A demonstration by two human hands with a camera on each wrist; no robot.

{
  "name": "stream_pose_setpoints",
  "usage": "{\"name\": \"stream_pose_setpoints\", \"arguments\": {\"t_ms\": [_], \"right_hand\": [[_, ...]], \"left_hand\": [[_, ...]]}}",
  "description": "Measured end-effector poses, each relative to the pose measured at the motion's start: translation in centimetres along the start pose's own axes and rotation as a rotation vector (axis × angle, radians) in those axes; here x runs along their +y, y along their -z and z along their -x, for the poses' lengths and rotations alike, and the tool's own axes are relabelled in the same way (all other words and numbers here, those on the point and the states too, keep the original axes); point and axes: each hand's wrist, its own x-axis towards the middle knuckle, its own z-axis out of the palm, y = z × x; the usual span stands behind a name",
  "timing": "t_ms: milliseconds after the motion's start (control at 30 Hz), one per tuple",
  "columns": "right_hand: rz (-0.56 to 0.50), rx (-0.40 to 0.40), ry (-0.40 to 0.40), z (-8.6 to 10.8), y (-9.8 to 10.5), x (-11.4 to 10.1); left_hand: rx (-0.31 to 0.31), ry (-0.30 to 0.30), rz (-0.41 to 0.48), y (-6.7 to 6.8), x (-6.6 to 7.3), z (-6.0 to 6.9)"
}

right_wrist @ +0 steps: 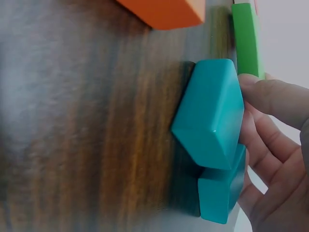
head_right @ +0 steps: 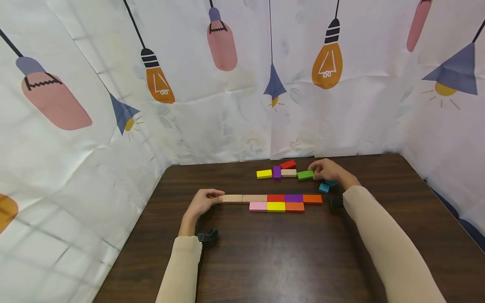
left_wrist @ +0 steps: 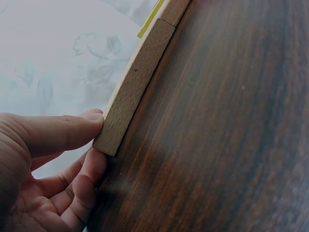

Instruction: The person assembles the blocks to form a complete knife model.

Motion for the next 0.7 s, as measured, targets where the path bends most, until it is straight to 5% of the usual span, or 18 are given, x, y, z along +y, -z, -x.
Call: {"name": "stream_pose_setpoints", "arguments": {"t_ms": [700], "right_hand": [[-0.011,0.158,0.121,3.3,-0.8,-2.5]], "left_hand": [[0.003,0.001,0.0,0.1,0.1,-0.1]]}}
